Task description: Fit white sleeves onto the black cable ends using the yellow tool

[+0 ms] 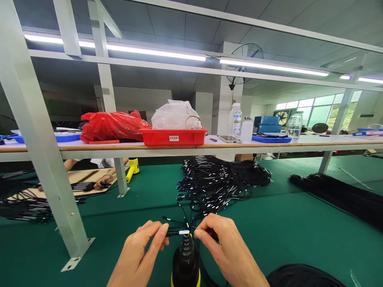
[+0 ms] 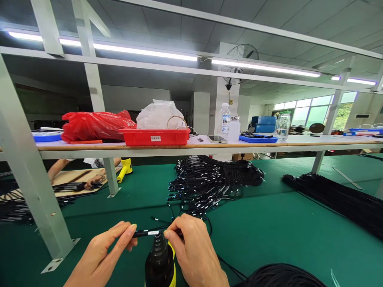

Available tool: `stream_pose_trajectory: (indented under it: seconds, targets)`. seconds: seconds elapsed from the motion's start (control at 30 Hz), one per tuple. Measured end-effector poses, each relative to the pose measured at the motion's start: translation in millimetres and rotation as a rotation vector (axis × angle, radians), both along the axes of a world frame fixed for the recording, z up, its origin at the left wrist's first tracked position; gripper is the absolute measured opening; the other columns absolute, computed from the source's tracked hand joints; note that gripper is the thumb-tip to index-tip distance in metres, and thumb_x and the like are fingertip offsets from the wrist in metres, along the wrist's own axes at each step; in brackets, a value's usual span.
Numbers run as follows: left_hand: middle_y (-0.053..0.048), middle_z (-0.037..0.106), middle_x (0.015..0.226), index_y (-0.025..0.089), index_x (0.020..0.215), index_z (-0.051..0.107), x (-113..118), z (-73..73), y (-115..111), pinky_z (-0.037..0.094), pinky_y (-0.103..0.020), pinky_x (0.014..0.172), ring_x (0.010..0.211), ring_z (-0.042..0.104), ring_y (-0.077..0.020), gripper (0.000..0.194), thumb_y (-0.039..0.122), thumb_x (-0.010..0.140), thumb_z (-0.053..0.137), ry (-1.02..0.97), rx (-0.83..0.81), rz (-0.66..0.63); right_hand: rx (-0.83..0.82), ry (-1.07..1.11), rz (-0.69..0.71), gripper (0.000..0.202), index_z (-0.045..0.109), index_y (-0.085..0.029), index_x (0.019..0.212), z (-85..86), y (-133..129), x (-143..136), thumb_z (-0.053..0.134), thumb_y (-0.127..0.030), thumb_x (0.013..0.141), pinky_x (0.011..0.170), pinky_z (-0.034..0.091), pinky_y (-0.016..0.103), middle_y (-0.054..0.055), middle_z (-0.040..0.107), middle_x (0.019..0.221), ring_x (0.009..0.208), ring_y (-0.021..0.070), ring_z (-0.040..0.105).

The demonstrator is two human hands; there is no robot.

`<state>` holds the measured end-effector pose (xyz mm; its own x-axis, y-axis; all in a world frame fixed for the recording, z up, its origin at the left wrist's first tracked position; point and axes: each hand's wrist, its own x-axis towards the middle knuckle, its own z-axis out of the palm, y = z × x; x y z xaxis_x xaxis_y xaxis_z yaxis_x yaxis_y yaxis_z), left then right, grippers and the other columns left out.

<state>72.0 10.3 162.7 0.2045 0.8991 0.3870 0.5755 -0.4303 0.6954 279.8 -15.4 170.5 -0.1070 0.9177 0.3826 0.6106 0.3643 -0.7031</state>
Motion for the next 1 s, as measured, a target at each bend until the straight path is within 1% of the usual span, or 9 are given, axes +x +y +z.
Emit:
stream_pose_trajectory:
  seconds: [0.23,0.43,0.53,0.63,0.7,0.77,0.87,0.93,1.0]
  targets:
    - [0.004,0.053,0.066,0.023,0.067,0.053,-1.4,3.9,-1.9,0.040,-0.023,0.060,0.064,0.052,-0.0159,0.044,0.056,0.094,0.040,0.033,-0.023,-0.003,0.032,0.044,0.009,0.018,0.062,-0.020,0.075,-3.2,1.6,-4.1,0.055,-0.018,0.091,0.064,0.037,0.025,-0.002,0.063,0.075,0.073,0.0148,0.056]
    - [0.003,0.059,0.078,0.026,0.083,0.058,0.5,5.6,-4.6,0.042,-0.022,0.062,0.070,0.055,-0.0165,0.033,0.055,0.092,0.046,0.035,-0.006,0.009,0.031,0.117,0.010,0.015,0.063,-0.019,0.076,-3.1,2.8,-5.4,0.057,-0.012,0.087,0.065,0.039,0.024,-0.002,0.063,0.076,0.073,0.0141,0.057]
    - [0.003,0.055,0.069,0.024,0.071,0.053,2.0,5.8,-3.8,0.041,-0.023,0.060,0.066,0.053,-0.0164,0.041,0.056,0.094,0.040,0.044,0.024,0.015,0.021,0.062,-0.007,0.019,0.061,-0.020,0.073,-3.8,2.4,-5.1,0.054,-0.019,0.091,0.061,0.036,0.024,-0.002,0.063,0.073,0.070,0.0146,0.055]
    - [0.004,0.046,0.056,0.023,0.056,0.042,3.6,5.6,-2.9,0.036,-0.024,0.054,0.056,0.047,-0.0154,0.053,0.059,0.094,0.033,0.079,0.042,0.041,0.002,-0.007,-0.011,0.030,0.059,-0.020,0.068,-3.2,1.1,-5.2,0.049,-0.027,0.096,0.057,0.032,0.025,-0.002,0.061,0.067,0.065,0.0142,0.052]
    - [0.004,0.042,0.051,0.023,0.051,0.035,4.6,5.8,-3.0,0.036,-0.025,0.055,0.052,0.045,-0.0150,0.057,0.060,0.094,0.028,0.102,0.036,0.044,-0.001,-0.016,0.005,0.034,0.060,-0.020,0.068,-2.6,0.2,-5.2,0.046,-0.028,0.097,0.059,0.032,0.025,-0.002,0.062,0.067,0.064,0.0136,0.052]
    - [0.003,0.043,0.050,0.023,0.051,0.034,5.3,6.0,-3.4,0.037,-0.025,0.056,0.052,0.046,-0.0152,0.056,0.059,0.094,0.028,0.113,0.031,0.045,0.004,-0.006,0.013,0.034,0.060,-0.020,0.068,-2.6,-0.2,-5.2,0.044,-0.027,0.098,0.060,0.032,0.024,-0.002,0.062,0.067,0.064,0.0134,0.052]
    - [0.003,0.052,0.060,0.023,0.058,0.047,5.1,5.9,-3.8,0.041,-0.024,0.057,0.059,0.052,-0.0160,0.049,0.056,0.093,0.037,0.093,0.042,0.043,0.018,0.026,0.004,0.028,0.058,-0.020,0.069,-3.8,0.6,-5.2,0.048,-0.026,0.095,0.059,0.031,0.024,-0.002,0.060,0.067,0.065,0.0137,0.051]
    - [0.003,0.060,0.072,0.024,0.073,0.057,4.4,6.4,-4.3,0.046,-0.023,0.063,0.068,0.058,-0.0170,0.038,0.055,0.091,0.044,0.054,0.057,0.047,0.023,0.089,0.003,0.023,0.058,-0.019,0.071,-5.0,2.5,-4.6,0.052,-0.024,0.093,0.060,0.033,0.023,-0.002,0.060,0.071,0.068,0.0139,0.051]
    - [0.001,0.065,0.082,0.026,0.089,0.060,3.3,7.6,-6.3,0.050,-0.023,0.068,0.077,0.063,-0.0187,0.032,0.055,0.091,0.047,-0.001,0.081,0.090,0.023,0.170,-0.010,0.024,0.059,-0.019,0.071,-7.3,6.3,-3.0,0.052,-0.026,0.093,0.060,0.033,0.023,-0.002,0.059,0.070,0.067,0.0136,0.049]
